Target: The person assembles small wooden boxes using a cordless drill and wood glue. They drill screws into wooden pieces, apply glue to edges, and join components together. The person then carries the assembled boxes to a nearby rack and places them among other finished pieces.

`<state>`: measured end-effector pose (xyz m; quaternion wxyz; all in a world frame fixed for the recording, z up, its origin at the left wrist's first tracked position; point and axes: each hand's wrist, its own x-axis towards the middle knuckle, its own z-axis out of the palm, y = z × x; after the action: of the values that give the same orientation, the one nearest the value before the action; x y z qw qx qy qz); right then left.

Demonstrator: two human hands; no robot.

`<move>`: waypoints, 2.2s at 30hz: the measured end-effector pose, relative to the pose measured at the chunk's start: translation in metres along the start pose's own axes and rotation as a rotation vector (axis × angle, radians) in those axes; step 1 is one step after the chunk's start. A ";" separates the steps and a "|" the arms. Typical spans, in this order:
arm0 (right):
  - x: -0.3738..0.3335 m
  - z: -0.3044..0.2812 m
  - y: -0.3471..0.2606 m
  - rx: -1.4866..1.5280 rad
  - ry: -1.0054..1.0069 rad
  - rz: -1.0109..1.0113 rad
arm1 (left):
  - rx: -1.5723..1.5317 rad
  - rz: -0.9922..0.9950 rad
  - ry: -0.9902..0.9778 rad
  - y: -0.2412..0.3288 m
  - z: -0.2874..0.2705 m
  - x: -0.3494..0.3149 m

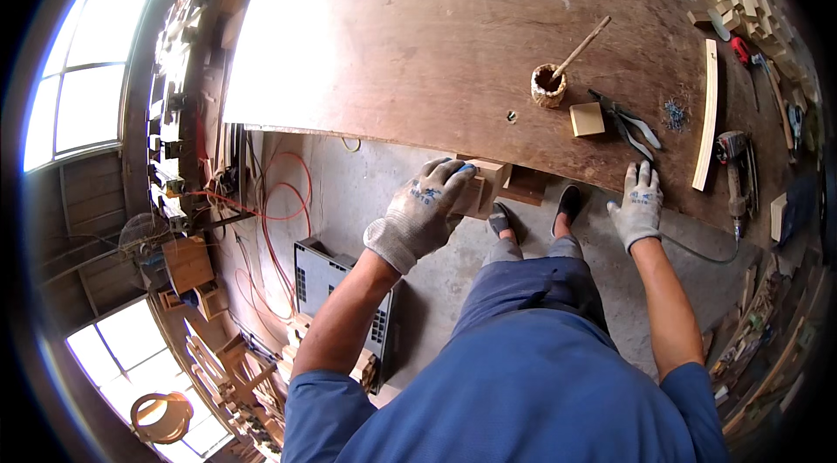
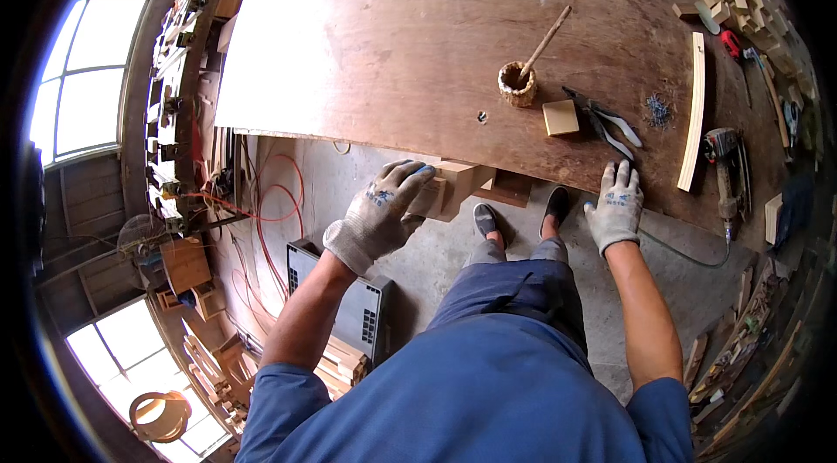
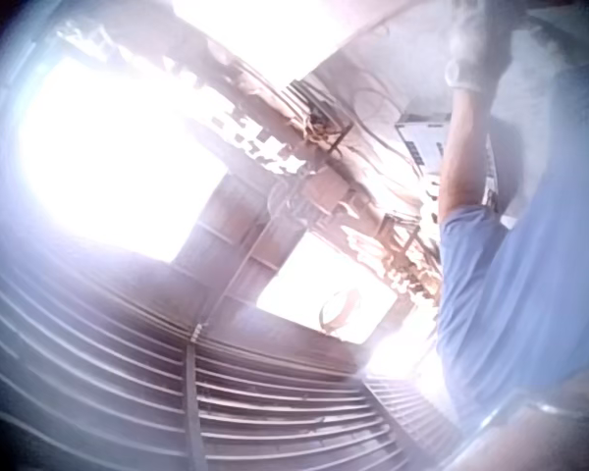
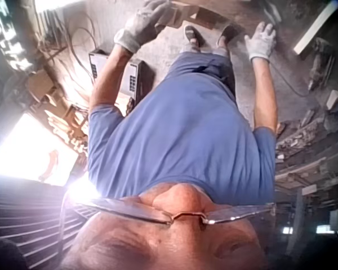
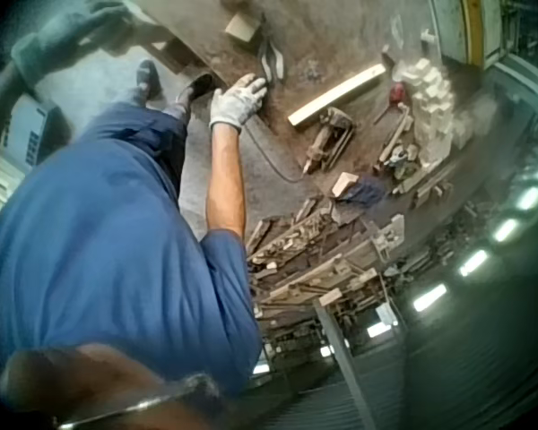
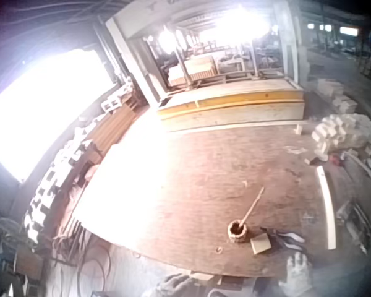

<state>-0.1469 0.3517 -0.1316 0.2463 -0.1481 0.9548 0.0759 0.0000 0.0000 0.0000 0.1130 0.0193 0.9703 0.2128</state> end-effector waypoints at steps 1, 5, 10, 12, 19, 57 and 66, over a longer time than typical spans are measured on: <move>-0.001 -0.001 -0.001 0.000 0.001 0.000 | -0.005 0.012 0.019 -0.001 0.000 0.000; 0.000 0.000 0.000 0.002 0.019 -0.010 | -0.014 0.046 0.056 -0.001 0.001 0.002; -0.001 0.000 0.000 -0.020 0.023 -0.011 | -0.004 0.080 0.074 -0.007 0.005 0.001; -0.001 0.001 0.000 -0.023 0.025 -0.011 | -0.002 0.088 0.075 -0.008 0.006 0.002; -0.001 0.002 0.001 -0.030 0.031 -0.016 | 0.003 0.069 0.063 -0.008 0.007 0.002; 0.099 0.030 0.263 0.178 0.234 0.543 | 0.010 0.113 0.137 -0.014 0.012 -0.001; 0.046 -0.019 0.247 0.392 0.362 0.464 | -0.020 0.138 0.214 -0.004 0.011 0.003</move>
<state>-0.2732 0.5693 -0.1200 0.0728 0.1116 0.9877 -0.0824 -0.0003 0.0007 -0.0119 -0.0060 0.0622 0.9710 0.2307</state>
